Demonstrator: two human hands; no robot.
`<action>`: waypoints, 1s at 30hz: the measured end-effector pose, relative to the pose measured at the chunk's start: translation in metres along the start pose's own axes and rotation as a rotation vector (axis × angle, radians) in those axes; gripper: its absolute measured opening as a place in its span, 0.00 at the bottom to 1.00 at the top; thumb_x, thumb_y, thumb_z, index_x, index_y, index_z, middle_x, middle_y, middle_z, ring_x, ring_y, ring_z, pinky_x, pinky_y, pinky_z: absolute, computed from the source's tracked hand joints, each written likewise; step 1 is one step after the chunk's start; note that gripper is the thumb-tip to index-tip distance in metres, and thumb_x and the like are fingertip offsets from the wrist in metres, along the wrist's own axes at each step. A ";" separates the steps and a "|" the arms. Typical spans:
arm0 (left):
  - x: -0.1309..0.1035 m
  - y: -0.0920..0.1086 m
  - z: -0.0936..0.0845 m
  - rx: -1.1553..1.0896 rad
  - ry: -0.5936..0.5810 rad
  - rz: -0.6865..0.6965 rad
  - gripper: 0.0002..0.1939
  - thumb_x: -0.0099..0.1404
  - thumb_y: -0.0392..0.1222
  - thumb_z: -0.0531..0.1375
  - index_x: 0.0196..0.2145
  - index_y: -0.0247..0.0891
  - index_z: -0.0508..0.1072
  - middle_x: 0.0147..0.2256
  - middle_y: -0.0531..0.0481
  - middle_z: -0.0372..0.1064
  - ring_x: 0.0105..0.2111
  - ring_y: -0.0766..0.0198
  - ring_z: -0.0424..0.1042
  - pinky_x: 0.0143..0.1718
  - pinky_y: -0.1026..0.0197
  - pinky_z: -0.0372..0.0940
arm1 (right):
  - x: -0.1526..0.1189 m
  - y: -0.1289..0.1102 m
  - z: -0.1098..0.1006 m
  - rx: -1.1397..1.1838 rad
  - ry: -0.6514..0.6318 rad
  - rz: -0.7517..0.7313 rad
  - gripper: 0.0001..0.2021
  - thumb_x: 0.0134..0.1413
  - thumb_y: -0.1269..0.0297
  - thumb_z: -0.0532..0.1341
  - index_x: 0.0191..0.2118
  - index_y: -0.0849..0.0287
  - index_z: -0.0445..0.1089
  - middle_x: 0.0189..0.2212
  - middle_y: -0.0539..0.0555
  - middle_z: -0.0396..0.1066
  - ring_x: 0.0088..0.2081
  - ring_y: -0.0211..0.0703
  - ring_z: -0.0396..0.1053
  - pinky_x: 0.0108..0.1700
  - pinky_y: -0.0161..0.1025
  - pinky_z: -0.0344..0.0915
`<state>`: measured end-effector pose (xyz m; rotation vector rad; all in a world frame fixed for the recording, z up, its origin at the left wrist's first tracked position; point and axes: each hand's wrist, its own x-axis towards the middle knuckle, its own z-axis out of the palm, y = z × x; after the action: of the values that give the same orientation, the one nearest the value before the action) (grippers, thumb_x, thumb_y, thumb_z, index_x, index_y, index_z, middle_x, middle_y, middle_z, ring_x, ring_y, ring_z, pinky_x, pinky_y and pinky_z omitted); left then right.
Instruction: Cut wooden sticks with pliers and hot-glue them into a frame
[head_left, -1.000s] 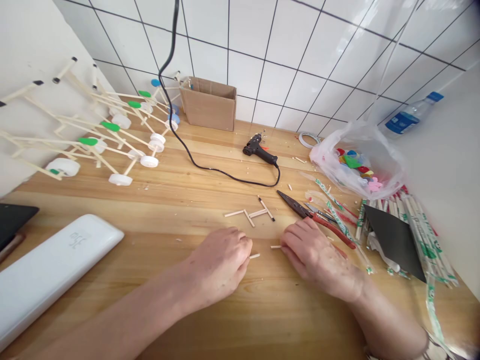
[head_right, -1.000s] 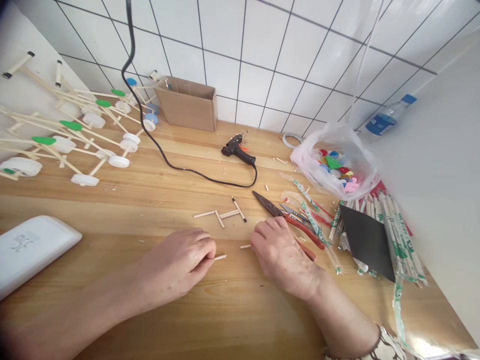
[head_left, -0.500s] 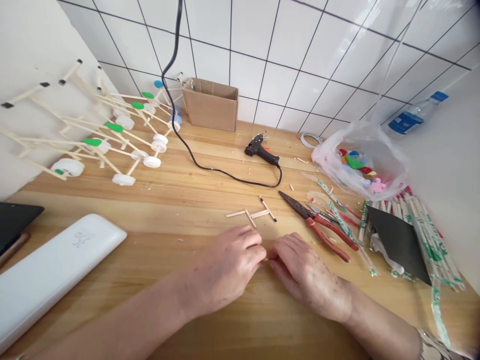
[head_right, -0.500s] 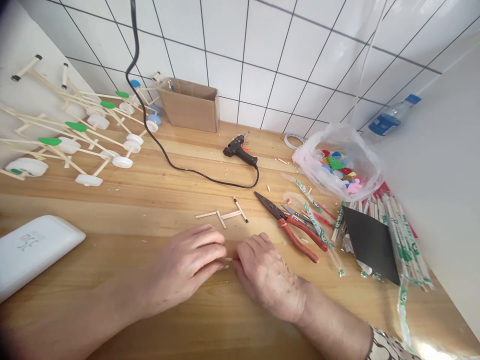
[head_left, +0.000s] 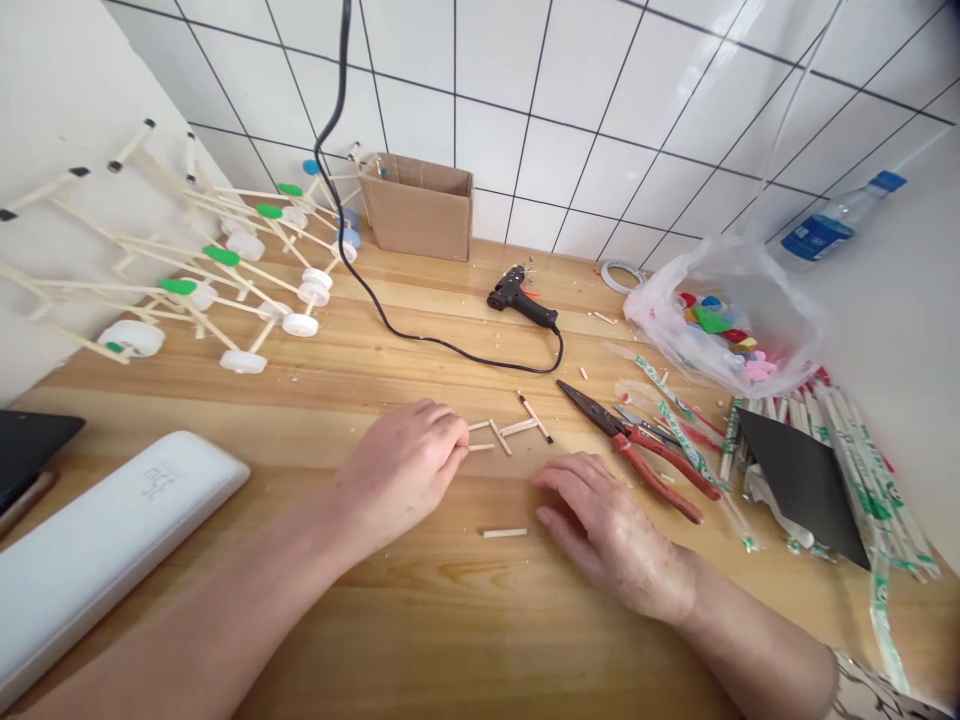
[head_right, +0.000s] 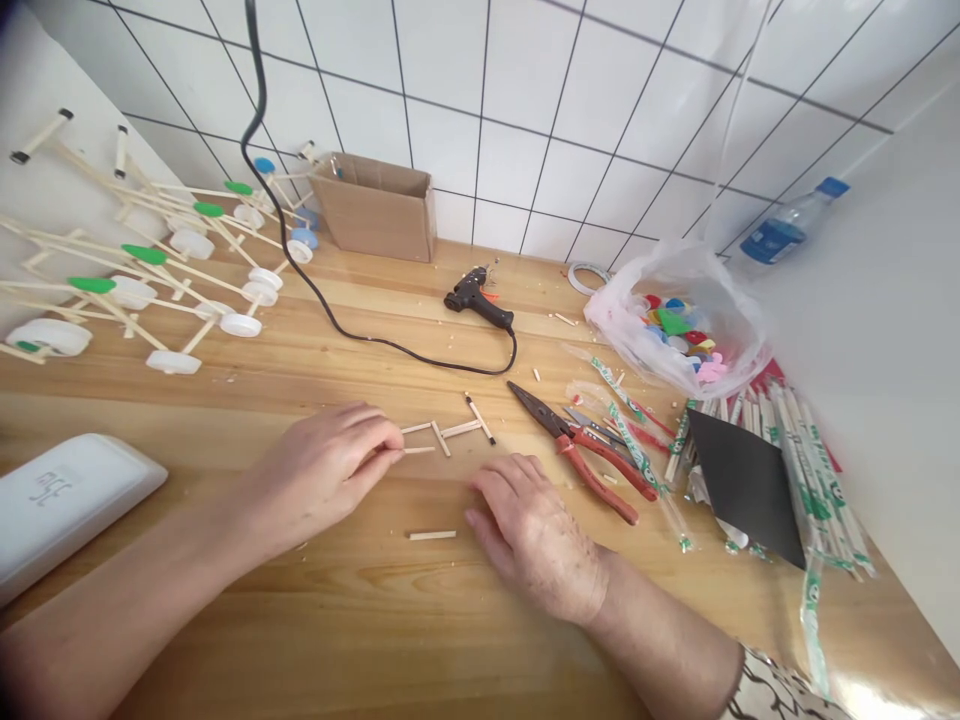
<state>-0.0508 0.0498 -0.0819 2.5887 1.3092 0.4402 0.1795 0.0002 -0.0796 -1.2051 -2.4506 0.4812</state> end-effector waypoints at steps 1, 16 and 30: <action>0.001 -0.001 -0.001 0.016 -0.001 -0.011 0.09 0.63 0.32 0.53 0.26 0.35 0.68 0.27 0.49 0.69 0.31 0.59 0.68 0.32 0.58 0.61 | 0.000 0.000 0.000 -0.003 0.000 -0.007 0.07 0.56 0.73 0.56 0.41 0.62 0.64 0.38 0.59 0.69 0.41 0.48 0.64 0.43 0.47 0.65; 0.004 -0.003 0.007 0.085 0.084 -0.065 0.09 0.60 0.31 0.54 0.24 0.36 0.68 0.26 0.50 0.69 0.29 0.61 0.68 0.30 0.60 0.59 | 0.000 0.001 0.001 -0.015 0.005 -0.018 0.08 0.56 0.73 0.56 0.42 0.62 0.65 0.38 0.59 0.69 0.41 0.47 0.65 0.44 0.46 0.65; 0.006 -0.002 0.007 0.112 0.096 -0.093 0.09 0.60 0.31 0.53 0.23 0.37 0.67 0.25 0.51 0.68 0.28 0.62 0.67 0.30 0.60 0.59 | 0.000 -0.001 -0.001 -0.009 -0.016 -0.020 0.08 0.55 0.74 0.56 0.41 0.63 0.66 0.37 0.59 0.69 0.40 0.47 0.64 0.43 0.46 0.64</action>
<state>-0.0466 0.0551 -0.0880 2.6115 1.5199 0.4937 0.1794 -0.0001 -0.0789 -1.1837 -2.4788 0.4761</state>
